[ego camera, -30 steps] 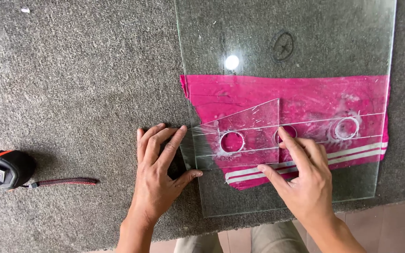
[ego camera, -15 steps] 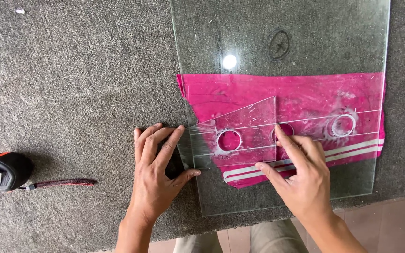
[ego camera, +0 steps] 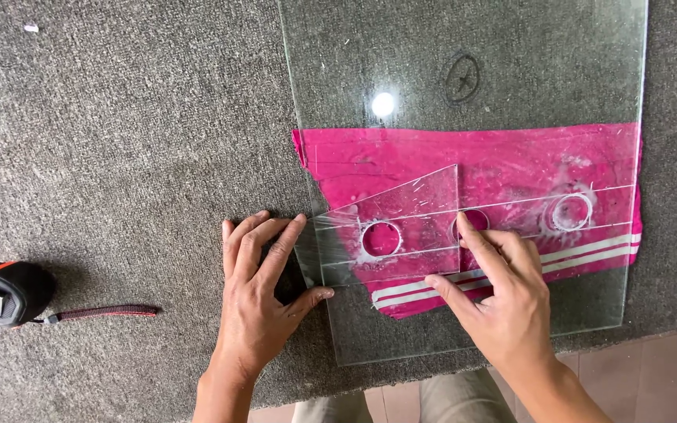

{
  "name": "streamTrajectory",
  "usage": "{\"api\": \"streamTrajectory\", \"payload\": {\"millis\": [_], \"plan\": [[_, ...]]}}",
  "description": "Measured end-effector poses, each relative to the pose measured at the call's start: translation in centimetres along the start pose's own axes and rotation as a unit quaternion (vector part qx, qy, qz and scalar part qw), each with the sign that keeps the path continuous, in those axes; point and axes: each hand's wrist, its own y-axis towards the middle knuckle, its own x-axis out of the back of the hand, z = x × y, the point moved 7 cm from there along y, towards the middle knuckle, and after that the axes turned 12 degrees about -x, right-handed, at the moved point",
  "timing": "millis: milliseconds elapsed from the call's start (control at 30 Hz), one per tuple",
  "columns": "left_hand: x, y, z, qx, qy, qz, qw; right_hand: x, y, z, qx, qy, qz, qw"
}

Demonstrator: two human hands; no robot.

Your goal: Drilling a hole in a glass pane using a power drill and lubricant

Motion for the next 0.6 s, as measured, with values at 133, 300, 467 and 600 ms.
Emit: {"api": "streamTrajectory", "payload": {"millis": [133,300,467,600], "plan": [[-0.03,-0.18,0.17,-0.011,-0.001,-0.01,1.0,0.14,0.18,0.27,0.002,0.005,-0.003,1.0],[-0.16,-0.27,0.22,-0.009,-0.001,-0.004,1.0,-0.03,0.06,0.01,-0.005,-0.003,0.001,1.0],[-0.17,-0.28,0.27,-0.006,-0.003,-0.002,1.0,0.0,0.11,0.11,-0.002,-0.003,-0.002,1.0],[-0.26,-0.35,0.39,-0.005,-0.005,-0.002,1.0,-0.08,0.09,0.0,-0.007,-0.003,0.0,1.0]]}}
